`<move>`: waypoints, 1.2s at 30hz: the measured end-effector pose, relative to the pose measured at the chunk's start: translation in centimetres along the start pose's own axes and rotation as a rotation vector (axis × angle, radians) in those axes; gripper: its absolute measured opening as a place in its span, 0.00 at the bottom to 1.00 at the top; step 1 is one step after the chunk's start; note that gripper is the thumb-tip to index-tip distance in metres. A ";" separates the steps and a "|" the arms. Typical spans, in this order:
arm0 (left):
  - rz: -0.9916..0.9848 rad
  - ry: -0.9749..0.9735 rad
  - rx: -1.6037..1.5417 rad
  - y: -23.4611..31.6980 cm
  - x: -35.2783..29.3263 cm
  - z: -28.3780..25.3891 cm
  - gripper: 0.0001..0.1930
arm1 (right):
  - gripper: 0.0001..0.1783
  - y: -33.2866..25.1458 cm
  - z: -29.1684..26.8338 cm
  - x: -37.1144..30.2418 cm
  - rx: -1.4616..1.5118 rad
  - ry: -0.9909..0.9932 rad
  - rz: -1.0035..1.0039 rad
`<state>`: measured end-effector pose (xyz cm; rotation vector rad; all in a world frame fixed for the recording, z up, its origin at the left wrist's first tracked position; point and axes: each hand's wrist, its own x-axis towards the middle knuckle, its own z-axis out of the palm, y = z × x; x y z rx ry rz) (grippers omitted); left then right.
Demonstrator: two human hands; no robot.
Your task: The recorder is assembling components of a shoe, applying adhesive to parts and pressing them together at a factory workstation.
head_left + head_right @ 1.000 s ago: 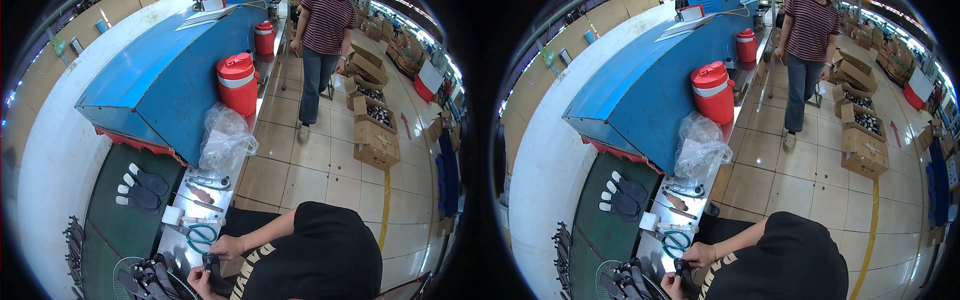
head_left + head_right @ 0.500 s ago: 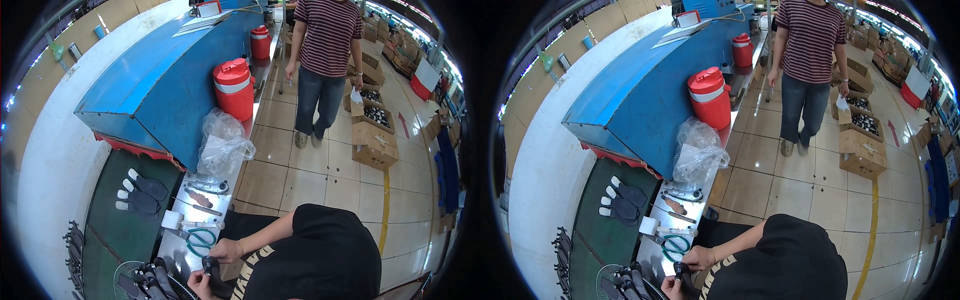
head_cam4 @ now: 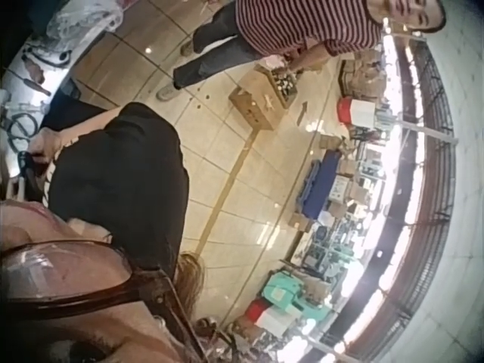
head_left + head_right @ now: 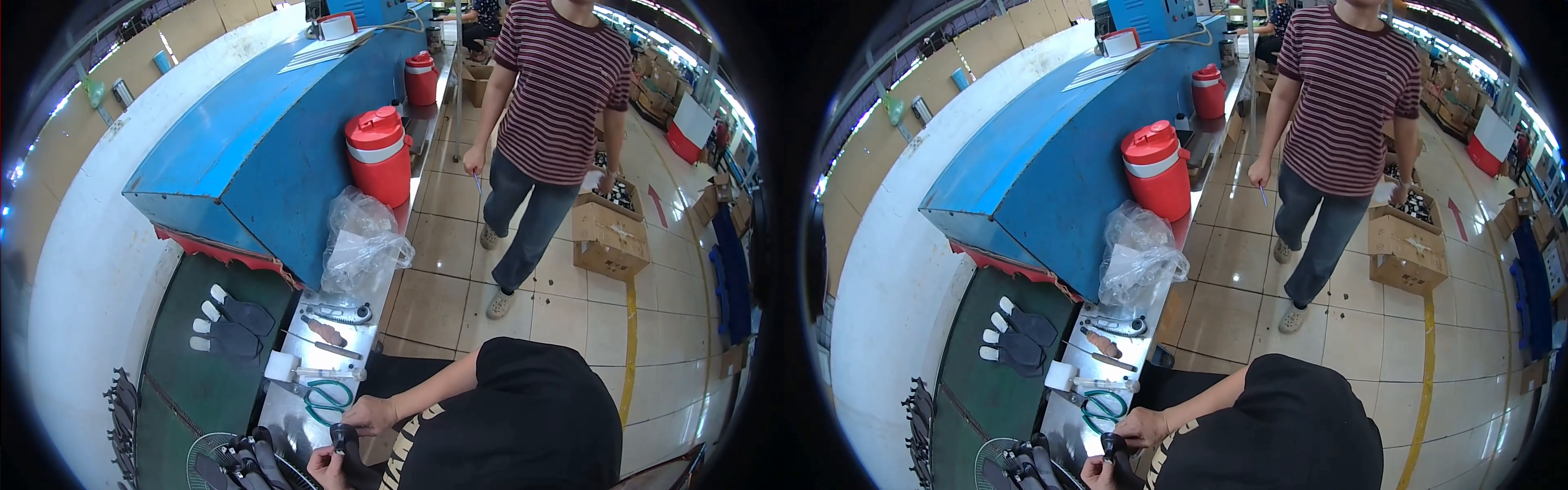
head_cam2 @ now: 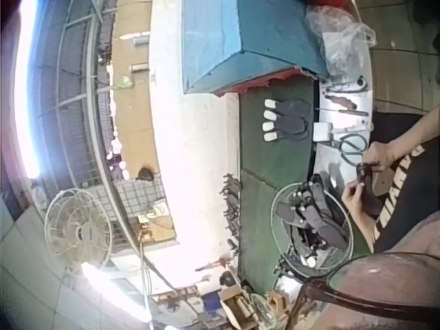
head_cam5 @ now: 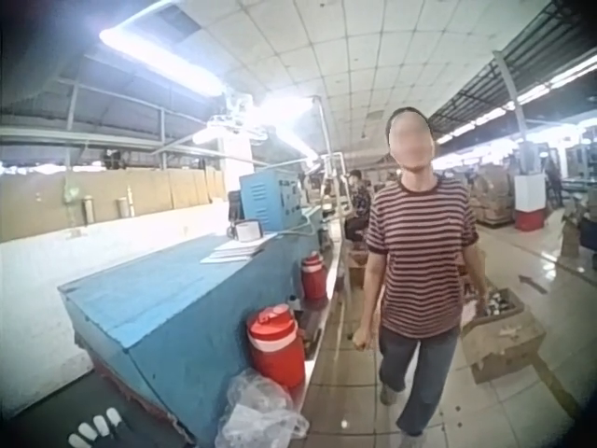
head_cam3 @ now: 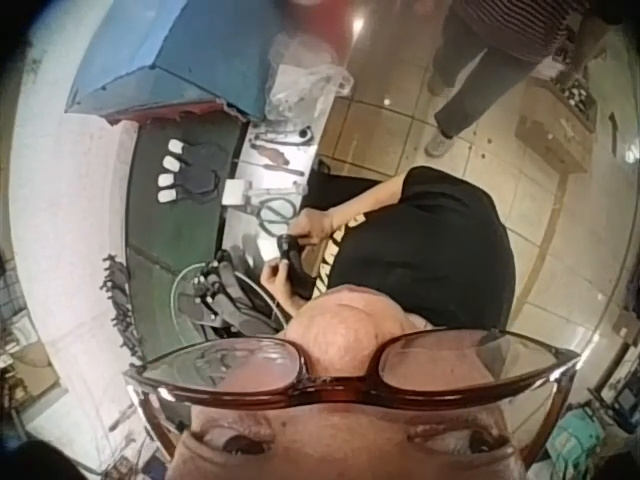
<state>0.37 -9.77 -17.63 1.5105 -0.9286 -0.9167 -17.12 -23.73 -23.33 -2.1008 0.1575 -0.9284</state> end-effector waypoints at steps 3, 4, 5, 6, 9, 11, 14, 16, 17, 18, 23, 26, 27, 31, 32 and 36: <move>-0.024 -0.005 -0.020 0.2 -0.1 0.1 0.05 | 0.09 -0.1 -0.1 0.0 0.003 0.004 -0.013; -0.021 -0.007 -0.021 0.3 -0.2 0.2 0.05 | 0.09 -0.2 -0.1 0.0 0.011 0.010 -0.017; -0.037 -0.005 -0.027 0.4 -0.2 0.2 0.05 | 0.09 -0.2 -0.1 0.0 0.007 0.011 -0.018; -0.053 -0.002 -0.033 0.6 -0.3 0.2 0.05 | 0.08 -0.3 -0.1 0.1 0.012 0.011 -0.020; -0.039 0.018 -0.006 1.3 -0.4 0.6 0.05 | 0.08 -0.4 -0.1 0.2 0.022 0.019 -0.023; -0.022 0.015 -0.006 1.0 -0.3 0.5 0.05 | 0.08 -0.5 -0.3 0.2 0.025 0.024 -0.027; -0.001 -0.006 -0.008 0.3 -0.1 0.2 0.05 | 0.08 -0.6 -0.4 0.3 0.037 0.016 -0.020; 0.004 -0.023 -0.010 0.1 -0.1 0.1 0.05 | 0.08 -0.8 -0.5 0.3 0.042 0.027 -0.013; 0.000 -0.026 -0.011 0.1 -0.1 0.1 0.04 | 0.08 -0.7 -0.4 0.2 0.042 0.026 -0.014; -0.004 -0.029 -0.012 0.2 -0.1 0.1 0.04 | 0.08 -0.7 -0.4 0.2 0.038 0.018 -0.008; 0.001 0.013 -0.015 0.0 -0.3 0.2 0.03 | 0.10 -0.3 0.0 0.0 0.008 0.018 -0.015; -0.013 0.013 -0.034 0.1 -0.4 0.2 0.03 | 0.11 -0.2 0.2 -0.1 0.029 -0.001 0.000; -0.014 0.004 -0.041 0.3 -0.4 0.3 0.03 | 0.11 -0.1 0.3 -0.1 0.034 0.009 -0.007; -0.008 -0.036 -0.046 1.2 -0.2 0.5 0.04 | 0.12 0.4 0.3 -0.3 0.028 0.002 -0.006; -0.008 -0.033 -0.047 1.0 -0.2 0.3 0.04 | 0.12 0.4 0.3 -0.3 0.029 -0.001 -0.008; 0.056 -0.051 -0.053 0.2 0.4 0.3 0.04 | 0.13 0.6 0.1 -0.3 0.007 -0.005 0.005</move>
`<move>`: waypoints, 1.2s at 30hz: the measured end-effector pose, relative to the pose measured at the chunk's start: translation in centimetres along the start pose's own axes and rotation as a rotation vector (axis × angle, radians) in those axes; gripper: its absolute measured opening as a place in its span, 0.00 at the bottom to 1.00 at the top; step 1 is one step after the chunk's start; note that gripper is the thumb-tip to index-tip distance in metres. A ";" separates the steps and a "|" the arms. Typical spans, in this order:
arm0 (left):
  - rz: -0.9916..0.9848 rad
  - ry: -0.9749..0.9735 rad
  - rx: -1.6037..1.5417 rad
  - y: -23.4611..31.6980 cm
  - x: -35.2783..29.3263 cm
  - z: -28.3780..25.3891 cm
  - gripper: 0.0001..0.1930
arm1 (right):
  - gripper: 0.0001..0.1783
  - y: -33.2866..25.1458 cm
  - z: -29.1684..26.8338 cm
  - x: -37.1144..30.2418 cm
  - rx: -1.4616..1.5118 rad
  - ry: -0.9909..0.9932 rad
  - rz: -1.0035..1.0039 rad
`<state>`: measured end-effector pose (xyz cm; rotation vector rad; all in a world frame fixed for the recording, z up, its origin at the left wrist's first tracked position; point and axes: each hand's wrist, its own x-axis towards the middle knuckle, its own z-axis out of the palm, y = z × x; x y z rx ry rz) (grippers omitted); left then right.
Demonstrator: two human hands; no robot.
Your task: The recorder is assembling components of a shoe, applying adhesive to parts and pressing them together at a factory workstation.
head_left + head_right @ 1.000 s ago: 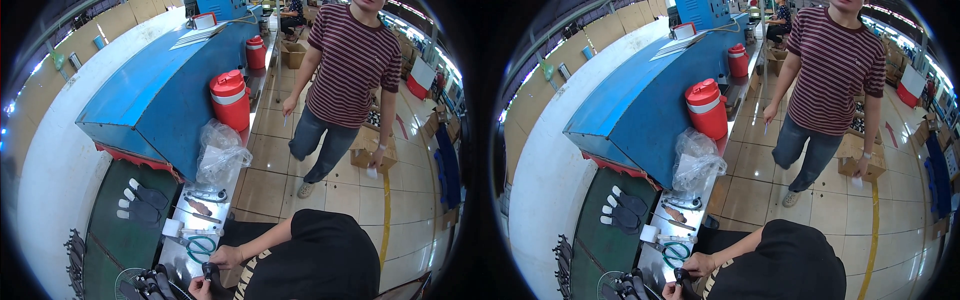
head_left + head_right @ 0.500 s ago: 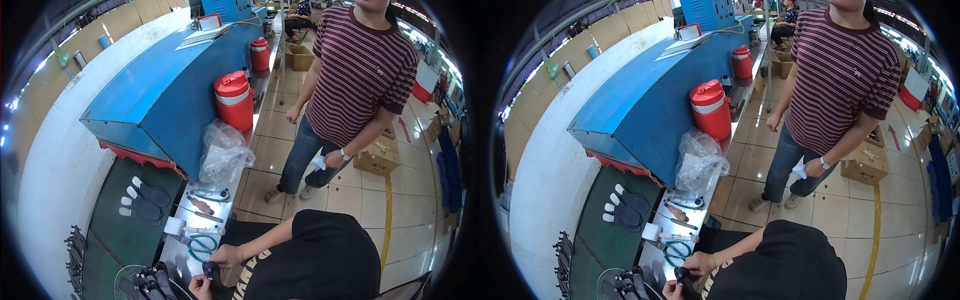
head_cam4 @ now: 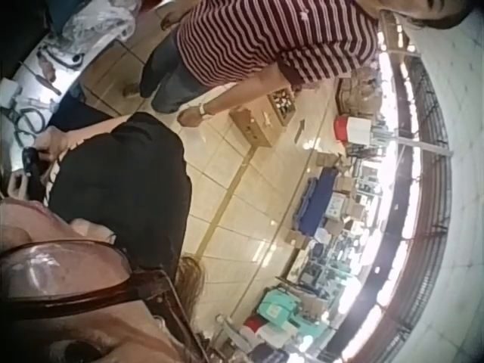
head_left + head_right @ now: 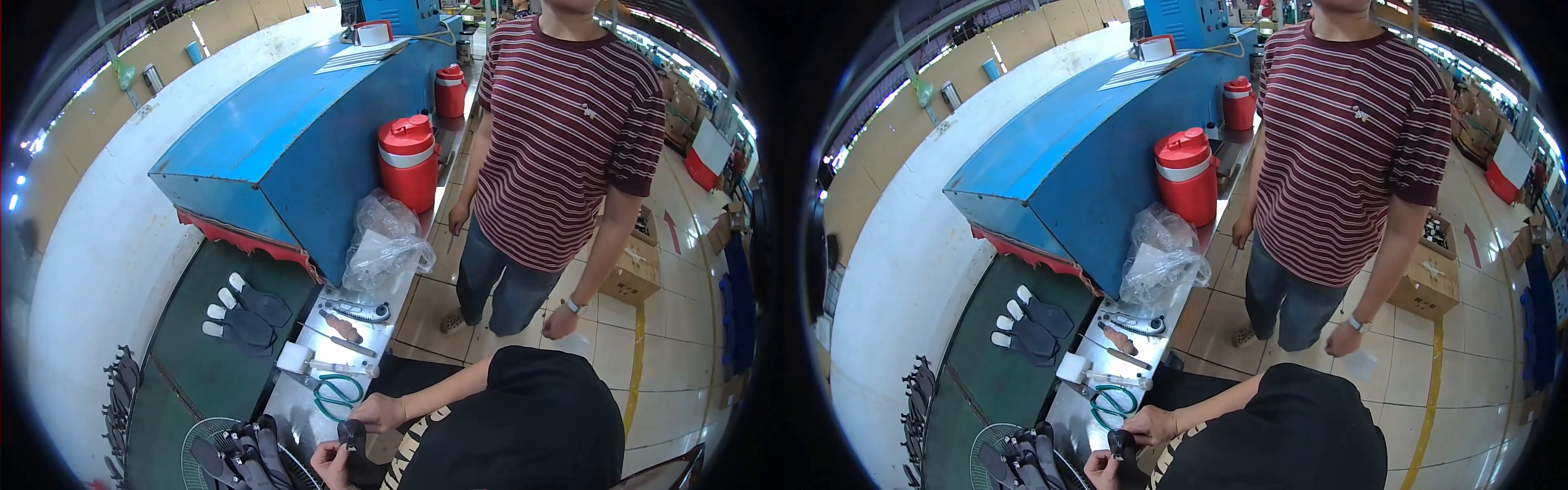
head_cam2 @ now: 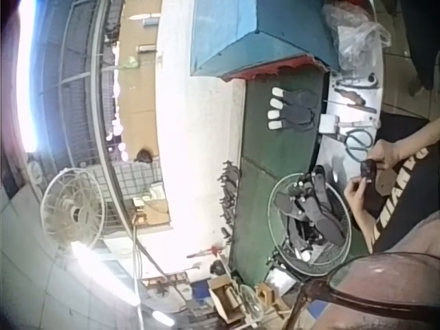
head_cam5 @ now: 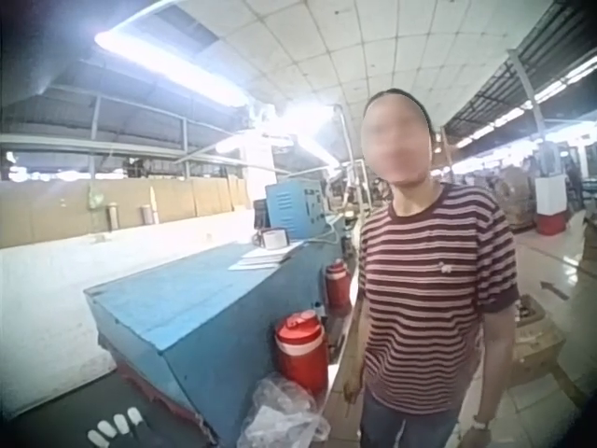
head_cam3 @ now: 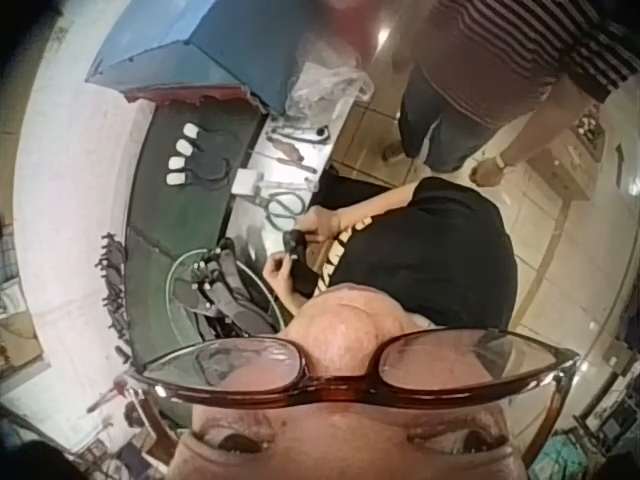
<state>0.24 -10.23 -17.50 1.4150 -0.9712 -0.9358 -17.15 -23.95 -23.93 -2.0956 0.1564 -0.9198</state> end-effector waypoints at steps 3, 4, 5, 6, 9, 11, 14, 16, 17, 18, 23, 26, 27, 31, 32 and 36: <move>0.002 0.034 0.001 0.0 -0.6 -0.2 0.04 | 0.13 0.0 0.5 0.1 0.021 -0.008 -0.015; -0.003 0.032 -0.006 0.1 -0.4 -0.1 0.04 | 0.13 0.1 0.4 0.2 0.018 -0.001 -0.018; 0.004 0.031 -0.009 0.3 -0.4 -0.1 0.04 | 0.13 0.1 0.3 0.2 0.012 -0.002 -0.022; -0.018 0.021 -0.006 0.7 -0.5 0.0 0.04 | 0.14 -0.1 0.3 0.1 0.018 -0.002 -0.017; -0.046 -0.001 0.022 1.1 -0.5 0.0 0.04 | 0.14 0.0 0.5 -0.1 0.018 -0.012 -0.011; -0.028 0.038 -0.017 0.3 -0.9 0.1 0.04 | 0.15 0.2 0.7 -0.2 0.028 -0.013 -0.012; -0.012 0.022 0.008 -0.7 -1.0 -0.5 0.05 | 0.15 -0.1 0.8 -0.2 0.009 -0.032 -0.008; -0.027 0.018 0.014 -0.7 -0.9 -0.5 0.05 | 0.14 -0.3 0.5 -0.1 0.000 -0.046 0.003; -0.025 0.019 0.012 -0.5 -0.8 -0.4 0.04 | 0.14 -0.3 0.4 0.0 0.012 -0.035 -0.004; -0.024 0.021 0.010 -0.2 -0.9 -0.3 0.04 | 0.13 -0.4 0.4 0.0 0.026 -0.023 -0.010; -0.047 0.034 0.004 1.1 -0.8 0.4 0.03 | 0.13 -0.7 0.2 0.0 0.024 -0.015 0.005; -0.039 0.034 0.022 0.3 -0.6 0.2 0.03 | 0.12 -0.8 -0.1 0.4 0.004 0.024 -0.016; -0.046 0.035 0.023 0.0 -0.7 0.0 0.03 | 0.12 -0.9 -0.2 0.5 0.009 0.023 -0.011; -0.066 0.043 -0.018 0.0 -0.9 0.0 0.03 | 0.12 -0.8 0.1 0.3 0.018 0.025 -0.011; -0.061 0.045 -0.028 0.2 -0.9 0.1 0.03 | 0.11 -0.7 0.1 0.3 0.009 0.013 -0.014; -0.033 0.049 -0.025 0.4 -0.7 0.3 0.04 | 0.11 -0.7 -0.1 0.4 -0.001 0.001 -0.014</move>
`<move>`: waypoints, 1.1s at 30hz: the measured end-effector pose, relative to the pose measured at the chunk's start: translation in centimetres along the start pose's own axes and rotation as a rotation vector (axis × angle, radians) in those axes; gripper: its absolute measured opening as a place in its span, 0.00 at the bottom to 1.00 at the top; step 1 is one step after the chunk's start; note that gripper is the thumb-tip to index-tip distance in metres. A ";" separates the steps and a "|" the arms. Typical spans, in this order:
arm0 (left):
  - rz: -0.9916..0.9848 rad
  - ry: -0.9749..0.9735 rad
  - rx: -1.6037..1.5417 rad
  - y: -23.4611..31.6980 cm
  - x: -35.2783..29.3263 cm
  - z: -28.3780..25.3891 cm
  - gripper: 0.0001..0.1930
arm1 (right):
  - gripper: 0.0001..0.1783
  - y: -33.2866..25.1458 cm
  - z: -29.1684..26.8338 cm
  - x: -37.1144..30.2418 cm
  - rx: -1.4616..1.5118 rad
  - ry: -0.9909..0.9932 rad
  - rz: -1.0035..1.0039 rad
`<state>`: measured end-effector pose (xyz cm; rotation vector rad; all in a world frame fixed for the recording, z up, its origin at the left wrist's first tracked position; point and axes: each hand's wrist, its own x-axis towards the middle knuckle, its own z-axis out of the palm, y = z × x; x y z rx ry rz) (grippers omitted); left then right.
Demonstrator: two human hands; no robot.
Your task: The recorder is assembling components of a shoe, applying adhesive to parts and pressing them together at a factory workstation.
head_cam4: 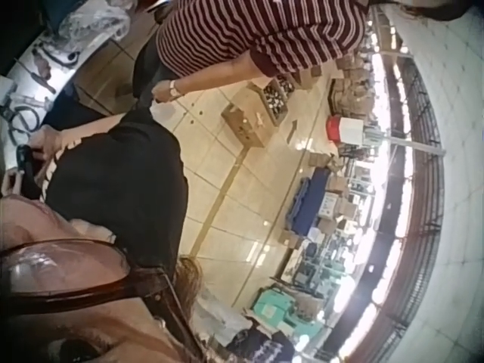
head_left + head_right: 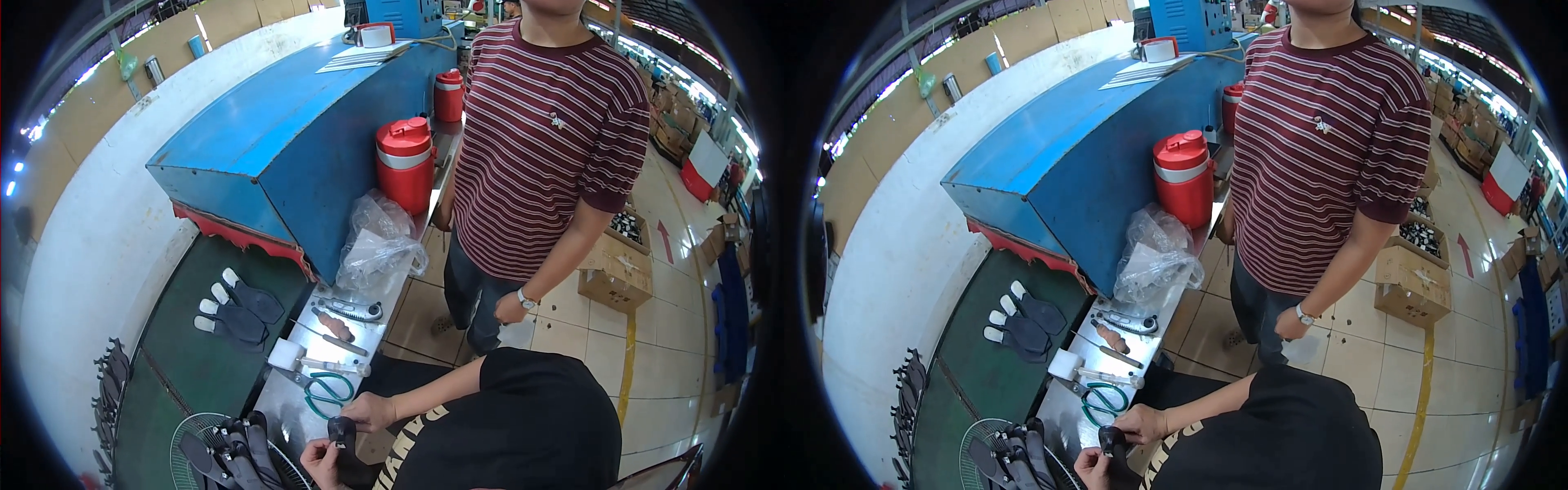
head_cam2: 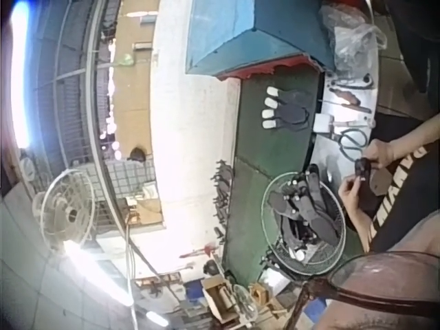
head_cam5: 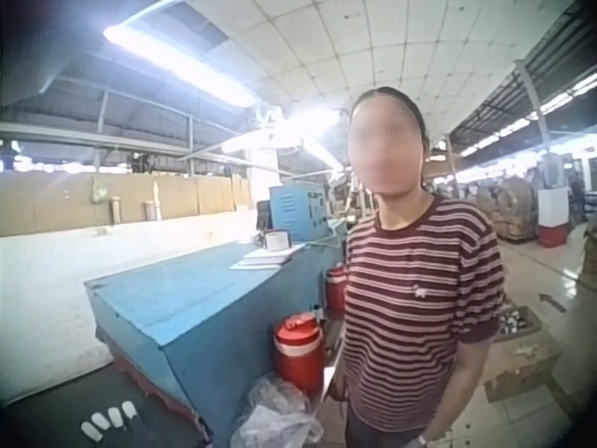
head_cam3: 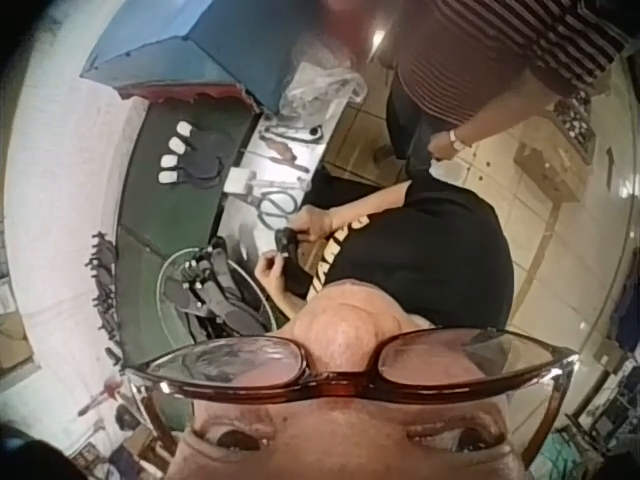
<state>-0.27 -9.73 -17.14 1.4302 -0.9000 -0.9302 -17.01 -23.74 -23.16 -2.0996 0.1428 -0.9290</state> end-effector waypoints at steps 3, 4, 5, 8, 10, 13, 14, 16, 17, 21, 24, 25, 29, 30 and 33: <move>0.009 -0.016 0.025 0.0 0.0 -0.3 0.04 | 0.12 0.0 0.1 -0.1 -0.003 -0.008 0.006; 0.008 -0.015 0.032 -0.1 0.1 -0.3 0.04 | 0.12 0.1 0.1 0.0 -0.001 -0.001 0.000; 0.007 -0.015 0.038 -0.3 0.1 -0.4 0.04 | 0.12 0.1 0.1 0.0 0.001 0.007 -0.006; 0.008 -0.011 0.028 -0.6 0.1 -0.5 0.04 | 0.13 0.4 0.3 -0.1 -0.013 -0.008 0.007; 0.005 -0.011 0.022 -1.0 0.3 -0.4 0.03 | 0.12 0.3 0.1 -0.1 -0.007 0.008 0.002; -0.006 -0.016 0.023 -1.1 0.3 -0.5 0.03 | 0.12 0.2 0.0 -0.1 -0.007 0.015 -0.004; -0.018 -0.014 0.033 -1.1 0.3 -0.6 0.03 | 0.12 0.2 0.0 -0.1 -0.008 0.004 -0.006; 0.001 -0.004 0.005 -1.2 -0.4 -0.9 0.04 | 0.12 0.1 0.6 -0.1 0.032 0.014 -0.037; 0.008 0.006 0.004 -1.2 -0.4 -0.8 0.04 | 0.12 0.2 0.8 -0.2 0.050 0.004 -0.041; -0.048 -0.019 -0.004 -0.9 0.2 -0.5 0.05 | 0.13 0.0 0.0 -0.3 0.029 0.045 -0.028; -0.044 -0.009 0.005 -1.3 0.0 -0.8 0.05 | 0.13 0.2 0.3 -0.3 0.018 0.030 -0.016; -0.034 0.003 -0.001 -1.6 0.2 -0.7 0.05 | 0.13 0.2 0.1 -0.1 0.005 0.015 -0.007; 0.004 0.006 0.029 -2.0 0.1 -1.1 0.05 | 0.11 -0.3 0.1 0.2 0.021 0.009 -0.007; 0.004 0.005 0.031 -2.2 0.1 -1.2 0.05 | 0.11 -0.3 0.1 0.2 0.022 0.010 -0.007; 0.011 -0.014 -0.002 -2.3 0.2 -1.3 0.04 | 0.10 -0.5 0.1 0.1 0.015 0.027 -0.006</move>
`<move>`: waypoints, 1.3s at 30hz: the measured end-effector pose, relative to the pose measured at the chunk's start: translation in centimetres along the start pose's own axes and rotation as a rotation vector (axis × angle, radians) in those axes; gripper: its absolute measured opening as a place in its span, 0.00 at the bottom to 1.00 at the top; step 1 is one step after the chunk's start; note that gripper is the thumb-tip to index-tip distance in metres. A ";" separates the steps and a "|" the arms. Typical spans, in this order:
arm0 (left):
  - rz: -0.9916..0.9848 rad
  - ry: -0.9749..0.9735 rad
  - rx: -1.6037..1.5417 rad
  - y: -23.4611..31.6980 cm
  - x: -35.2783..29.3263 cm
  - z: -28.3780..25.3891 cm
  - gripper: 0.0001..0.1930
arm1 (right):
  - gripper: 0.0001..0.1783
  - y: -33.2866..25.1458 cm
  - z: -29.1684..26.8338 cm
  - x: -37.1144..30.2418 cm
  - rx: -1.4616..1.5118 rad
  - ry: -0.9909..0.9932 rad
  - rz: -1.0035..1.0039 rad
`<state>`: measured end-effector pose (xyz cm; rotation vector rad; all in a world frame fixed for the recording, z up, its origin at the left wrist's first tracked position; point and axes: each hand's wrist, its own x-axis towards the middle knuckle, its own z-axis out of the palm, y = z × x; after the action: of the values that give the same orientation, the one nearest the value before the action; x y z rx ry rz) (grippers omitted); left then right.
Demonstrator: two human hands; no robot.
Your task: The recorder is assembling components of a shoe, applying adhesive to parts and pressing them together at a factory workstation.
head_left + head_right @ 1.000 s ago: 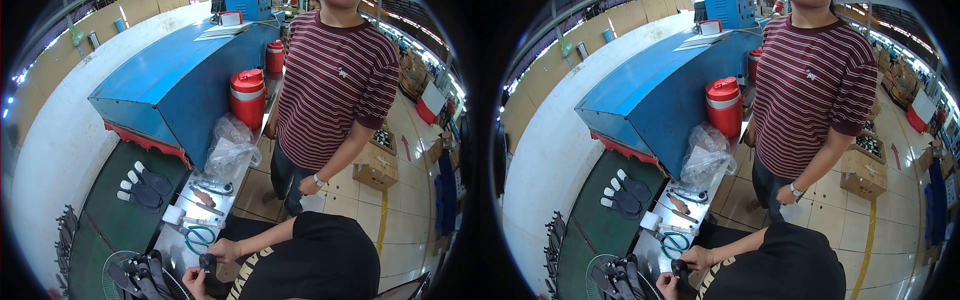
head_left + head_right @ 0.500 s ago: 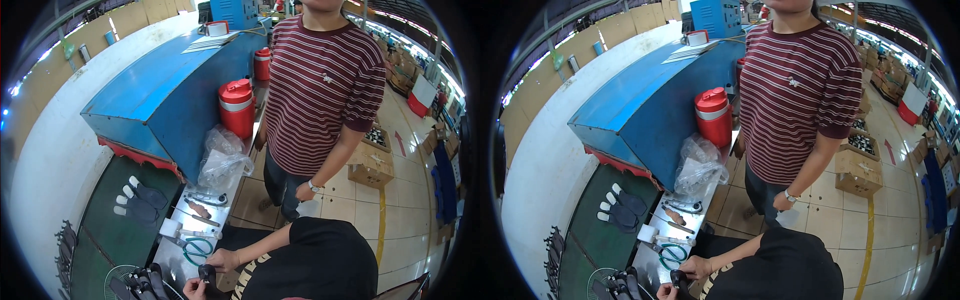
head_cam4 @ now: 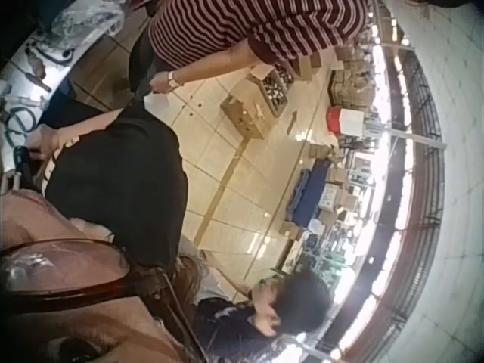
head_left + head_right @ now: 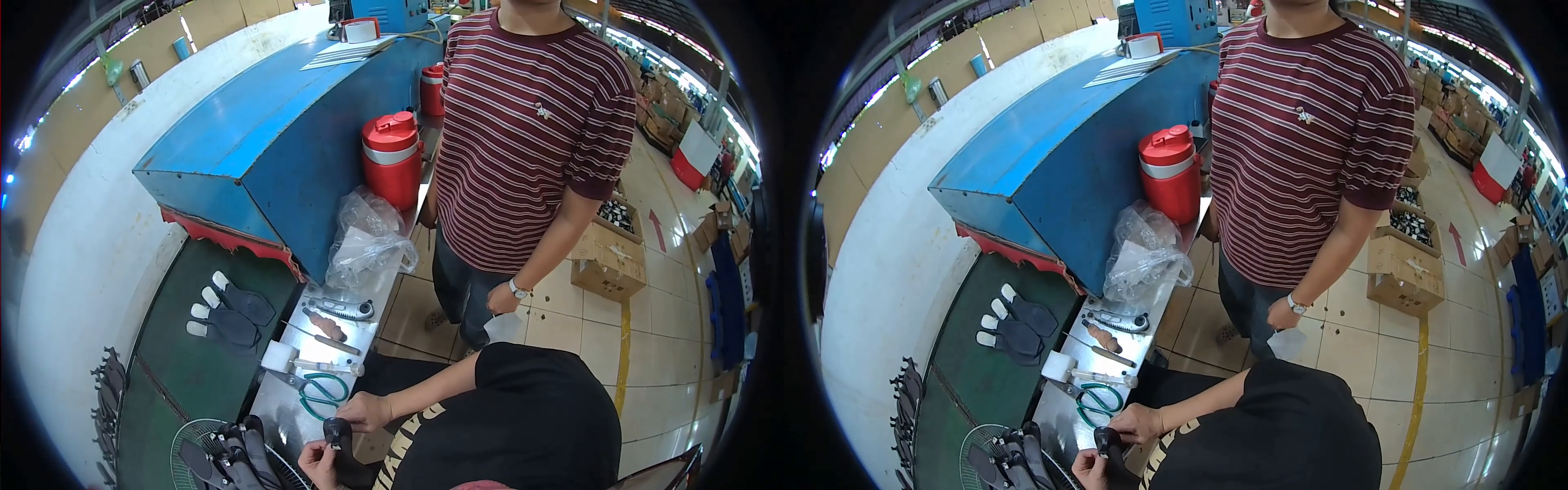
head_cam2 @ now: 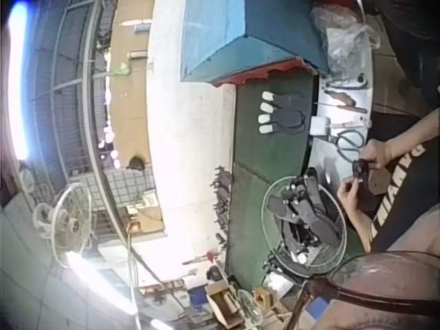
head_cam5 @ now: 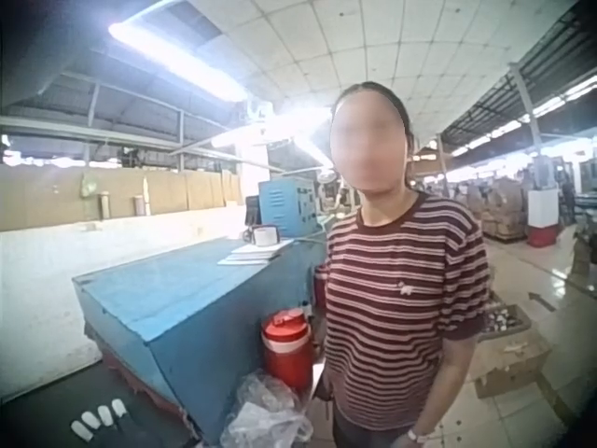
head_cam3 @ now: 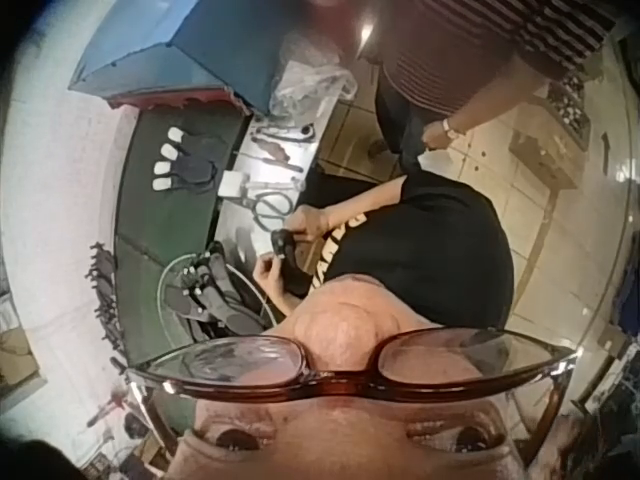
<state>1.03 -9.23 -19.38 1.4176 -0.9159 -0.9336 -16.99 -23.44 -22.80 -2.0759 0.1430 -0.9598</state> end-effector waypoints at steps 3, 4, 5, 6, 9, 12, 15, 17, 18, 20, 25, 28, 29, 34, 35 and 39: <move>0.006 -0.033 0.014 0.4 0.2 0.5 0.05 | 0.10 0.4 0.0 -0.4 -0.027 0.030 0.015; 0.008 -0.008 0.004 0.2 0.1 0.4 0.05 | 0.10 0.7 0.2 -0.2 -0.033 0.013 -0.010; 0.006 0.014 -0.005 0.4 -0.2 0.3 0.05 | 0.10 0.6 0.5 -0.1 -0.039 -0.001 -0.031; -0.004 -0.021 0.009 0.6 -0.3 0.5 0.05 | 0.10 0.7 0.5 -0.1 -0.047 0.032 -0.012; -0.036 -0.006 0.088 2.1 -0.2 1.6 0.06 | 0.11 0.9 0.1 -0.1 -0.051 -0.049 -0.006; -0.083 -0.085 0.075 2.2 0.4 1.9 0.05 | 0.10 0.8 -0.2 -0.7 -0.092 -0.026 0.049; -0.074 -0.109 0.097 2.3 -0.1 0.7 0.05 | 0.10 -0.1 0.2 -0.1 -0.061 -0.029 0.041; -0.060 -0.152 0.127 2.4 0.1 0.5 0.05 | 0.10 -0.4 0.0 -0.3 -0.062 -0.013 0.051; -0.048 -0.173 0.156 2.4 0.1 0.3 0.06 | 0.10 -0.6 0.1 -0.2 -0.073 -0.001 0.055; -0.001 -0.197 0.174 1.8 0.2 -0.3 0.07 | 0.10 -0.9 0.3 0.1 -0.041 0.005 0.072; -0.032 -0.201 0.153 2.1 0.1 0.3 0.06 | 0.11 -0.8 -0.5 0.0 -0.034 -0.080 0.123; -0.035 -0.168 0.188 2.3 0.0 0.7 0.06 | 0.13 -1.3 -1.1 0.1 -0.061 -0.162 0.156; -0.011 -0.181 0.202 2.3 0.1 0.6 0.06 | 0.14 -1.8 -1.4 0.2 -0.077 -0.190 0.221; 0.020 -0.207 0.235 2.9 0.2 1.0 0.06 | 0.15 -2.7 -2.7 0.6 -0.187 -0.321 0.232; 0.014 -0.207 0.202 2.5 0.2 0.8 0.06 | 0.15 -3.2 -3.1 0.6 -0.194 -0.398 0.244; -0.045 -0.166 0.181 2.5 0.1 1.0 0.06 | 0.15 -5.1 -4.7 0.2 -0.165 -0.535 0.270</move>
<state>0.08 -9.79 -16.91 1.5357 -1.1189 -1.0343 -21.16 -23.23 -17.21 -2.3164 0.2189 -0.2195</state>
